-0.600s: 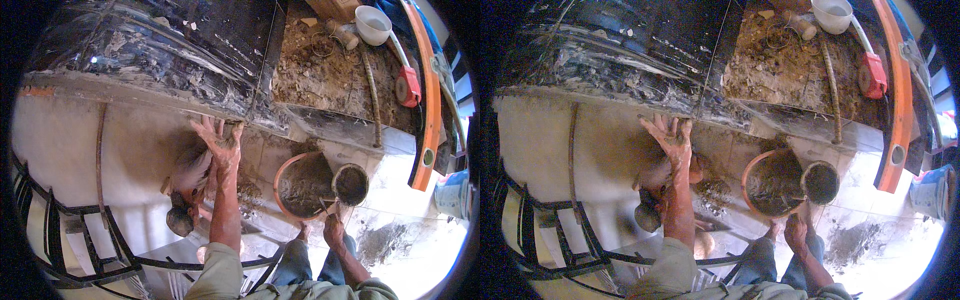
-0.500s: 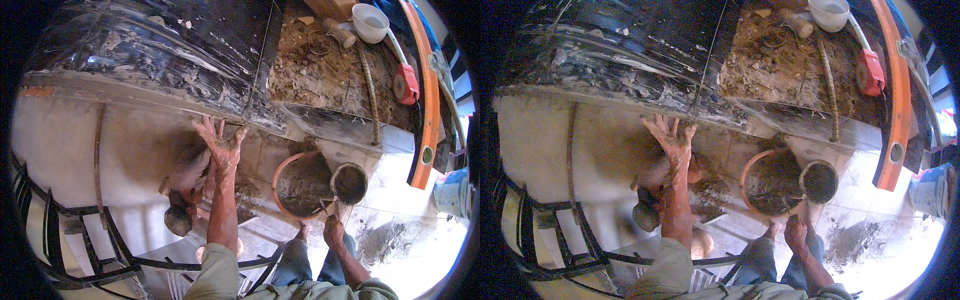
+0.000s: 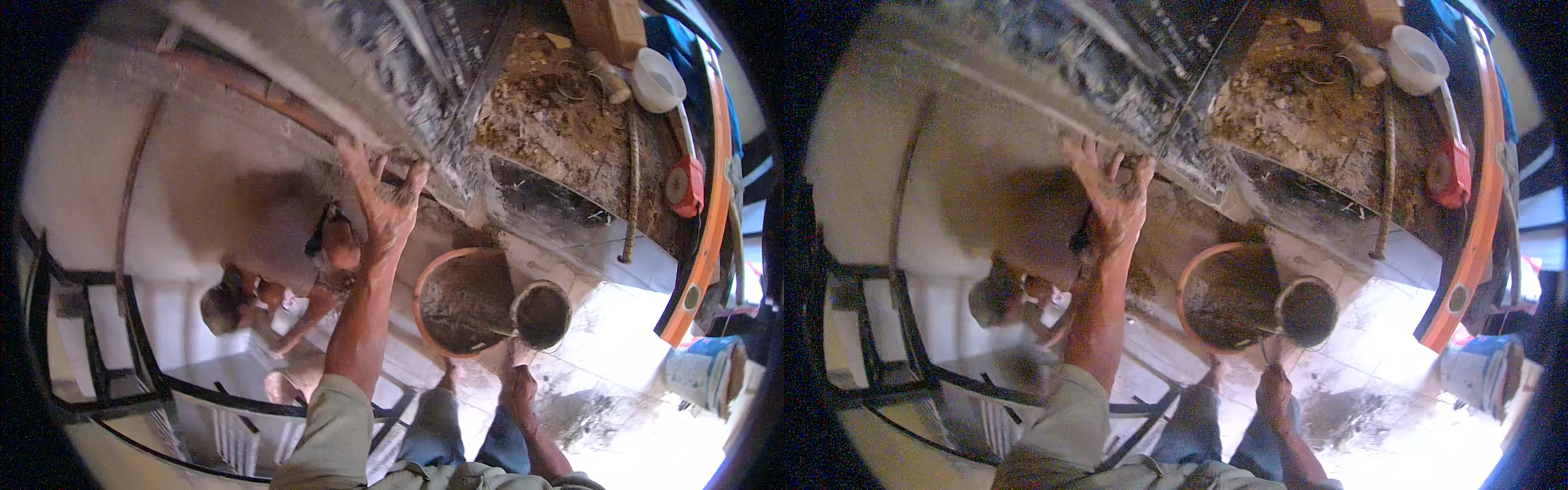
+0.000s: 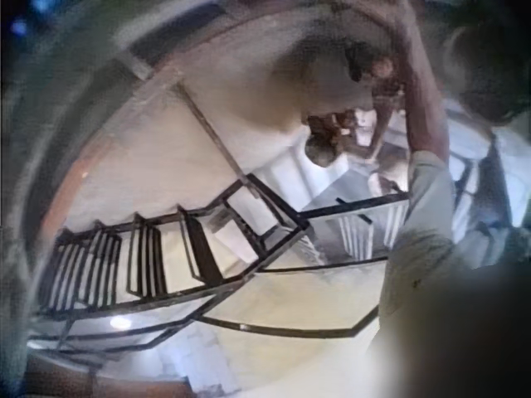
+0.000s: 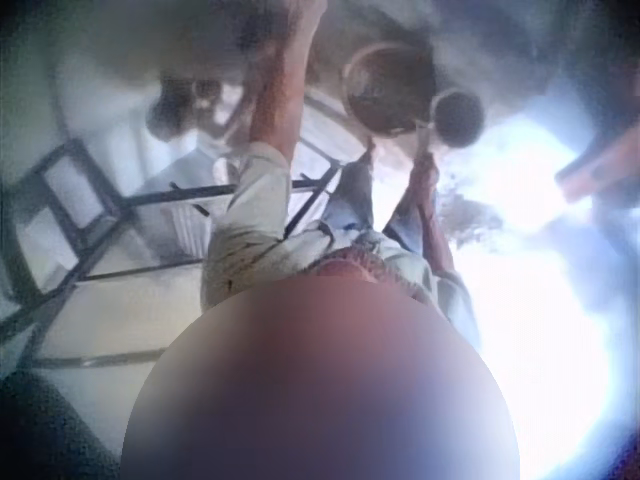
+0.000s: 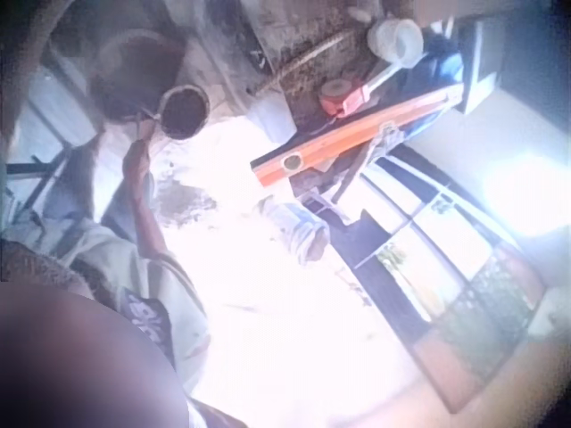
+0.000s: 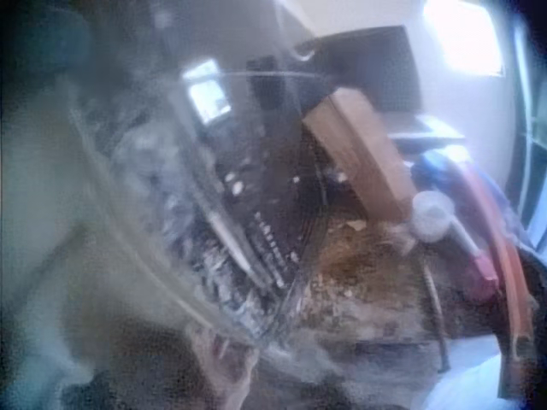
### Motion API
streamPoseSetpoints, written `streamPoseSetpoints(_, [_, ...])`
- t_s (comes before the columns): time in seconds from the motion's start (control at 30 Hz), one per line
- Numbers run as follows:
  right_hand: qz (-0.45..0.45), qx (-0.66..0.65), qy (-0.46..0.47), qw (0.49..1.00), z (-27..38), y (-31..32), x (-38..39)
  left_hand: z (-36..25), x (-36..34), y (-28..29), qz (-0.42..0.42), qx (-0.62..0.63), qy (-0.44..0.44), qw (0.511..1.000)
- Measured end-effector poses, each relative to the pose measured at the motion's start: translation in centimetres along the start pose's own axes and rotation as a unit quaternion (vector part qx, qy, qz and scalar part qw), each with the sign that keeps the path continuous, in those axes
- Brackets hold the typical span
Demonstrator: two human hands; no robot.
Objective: The person applies mortar to a wall and a large black tile, then presses the tile onto the surface and scrapes excess material with a small tool.
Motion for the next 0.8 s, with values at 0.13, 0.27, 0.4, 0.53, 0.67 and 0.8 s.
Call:
streamPoseSetpoints(0.13, [0.002,0.068,-0.037,0.997,1.0,0.8,0.6,1.1,-0.1,-0.4,-0.016,0.033,-0.022,0.999])
streamPoseSetpoints(0.27, [0.043,0.110,-0.044,0.992,0.6,2.0,1.5,1.8,-0.3,0.3,-0.004,0.108,-0.074,0.991])
streamPoseSetpoints(0.4, [0.044,0.051,0.035,0.997,-0.1,2.8,1.2,-0.3,-1.0,-0.3,-0.032,0.197,-0.111,0.974])
streamPoseSetpoints(0.53, [0.044,0.080,-0.010,0.996,-0.3,1.7,1.1,0.9,-1.0,-1.5,-0.079,0.252,-0.094,0.960])
streamPoseSetpoints(0.67, [0.082,0.128,-0.063,0.986,-0.6,-0.1,1.5,1.5,-1.3,-1.6,-0.136,0.088,-0.153,0.975])
streamPoseSetpoints(0.8, [0.061,0.091,-0.045,0.993,-1.1,-1.4,2.7,0.8,-1.5,-1.5,-0.124,0.047,-0.147,0.980])
Point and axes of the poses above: each hand's wrist, its own x-axis away from the middle knuckle, its own y-axis out of the back of the hand, z = x × y, the point moved 1 cm from there along -x, towards the middle knuckle, and after that the axes turned 6 degrees about -z, right-handed, at the moved point
